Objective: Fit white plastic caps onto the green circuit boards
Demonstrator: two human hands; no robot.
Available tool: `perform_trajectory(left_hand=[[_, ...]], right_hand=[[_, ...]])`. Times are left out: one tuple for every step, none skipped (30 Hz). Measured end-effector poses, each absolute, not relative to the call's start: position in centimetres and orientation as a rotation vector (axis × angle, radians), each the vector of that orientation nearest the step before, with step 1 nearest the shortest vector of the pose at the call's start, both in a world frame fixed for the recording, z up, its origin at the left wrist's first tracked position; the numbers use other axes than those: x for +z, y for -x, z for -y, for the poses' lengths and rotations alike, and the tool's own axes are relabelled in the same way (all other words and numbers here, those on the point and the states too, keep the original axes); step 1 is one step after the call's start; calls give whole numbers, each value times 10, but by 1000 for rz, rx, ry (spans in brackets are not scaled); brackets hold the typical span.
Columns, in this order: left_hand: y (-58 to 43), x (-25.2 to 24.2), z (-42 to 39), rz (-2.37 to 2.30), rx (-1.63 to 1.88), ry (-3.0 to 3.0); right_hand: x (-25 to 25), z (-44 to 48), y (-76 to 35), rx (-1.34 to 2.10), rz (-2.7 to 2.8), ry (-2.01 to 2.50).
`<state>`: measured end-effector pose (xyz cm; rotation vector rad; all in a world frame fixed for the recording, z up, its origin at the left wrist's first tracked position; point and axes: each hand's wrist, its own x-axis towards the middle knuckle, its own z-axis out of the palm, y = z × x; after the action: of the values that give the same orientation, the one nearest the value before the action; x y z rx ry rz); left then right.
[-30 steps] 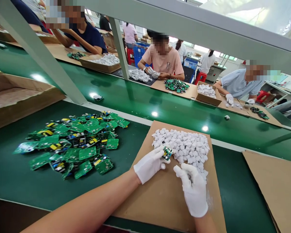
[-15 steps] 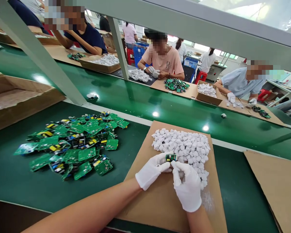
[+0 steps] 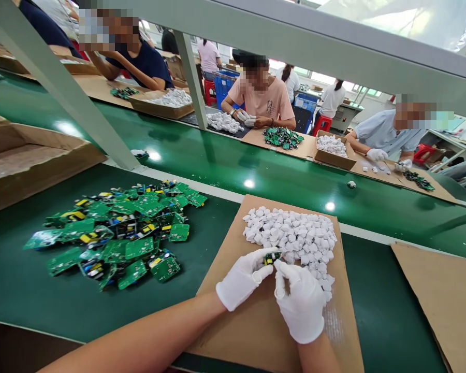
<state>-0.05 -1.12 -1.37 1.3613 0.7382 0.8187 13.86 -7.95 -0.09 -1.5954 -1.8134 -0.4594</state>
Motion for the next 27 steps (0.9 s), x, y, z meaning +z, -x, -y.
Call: perform_trajectory(left_hand=[[1,-12,12,-779,812,-1416],[2,-10,13,-823,798,-1479],[3,-7,13,-865,783,-1544],[4,-5,14,-898,768,-1602],[4,-4,14,-919,757,-1648],[4,-3,14,-927,752,-1679],[5,-2,14,-929,750,-1697],[5,-1,14,-930,748,-1708],[5,-1,14,-930,747,-1711],[5,-1,14,-923,747,-1702],[5,-2,14,-904,745,-1680],[6,-3,14,-878,737,-1645],[5,-4,13,-850,727,-1599],[5,-5,13,-825,721,-1545],[4,-7,13,-803,719,-1487],[3,-8,13,-781,717,-1421],[2,-10,13,-753,713,-1340],[1,-10,13,-719,705,-1242],[-1,-11,12,-680,687,-1133],[-2,-10,11,-639,663,-1026],[-3,-9,11,-604,639,-932],[-3,-7,10,-581,618,-858],[-3,-6,9,-570,603,-805],[-3,-4,9,-565,589,-769],[-3,-3,8,-564,573,-741],[-3,-3,8,-569,562,-716],[-3,-2,9,-581,557,-694]], right_hand=[[-1,80,-139,-480,1842,1590],[-1,80,-139,-504,1867,1584],[-1,80,-140,-526,1886,1580],[-2,80,-140,-545,1901,1575],[-2,80,-140,-554,1907,1578],[-3,80,-140,-545,1902,1588],[-4,79,-140,-515,1883,1603],[-6,79,-140,-467,1852,1620],[-7,78,-139,-408,1812,1635],[-9,77,-139,-344,1770,1648],[-10,76,-138,-281,1737,1657],[-11,76,-138,-229,1719,1658],[-12,75,-137,-191,1716,1654],[-12,74,-137,-170,1725,1646],[-12,74,-137,-167,1740,1636],[-11,74,-137,-181,1754,1625],[-10,73,-137,-202,1767,1617],[-9,74,-137,-214,1780,1615],[-8,74,-138,-208,1795,1622],[-7,74,-138,-183,1808,1636],[-6,75,-138,-148,1811,1656],[-5,76,-138,-115,1800,1675],[-4,76,-138,-94,1774,1689],[-4,77,-138,-91,1742,1697],[-5,77,-138,-102,1712,1699],[-5,77,-138,-122,1696,1699],[-6,77,-137,-150,1698,1694]])
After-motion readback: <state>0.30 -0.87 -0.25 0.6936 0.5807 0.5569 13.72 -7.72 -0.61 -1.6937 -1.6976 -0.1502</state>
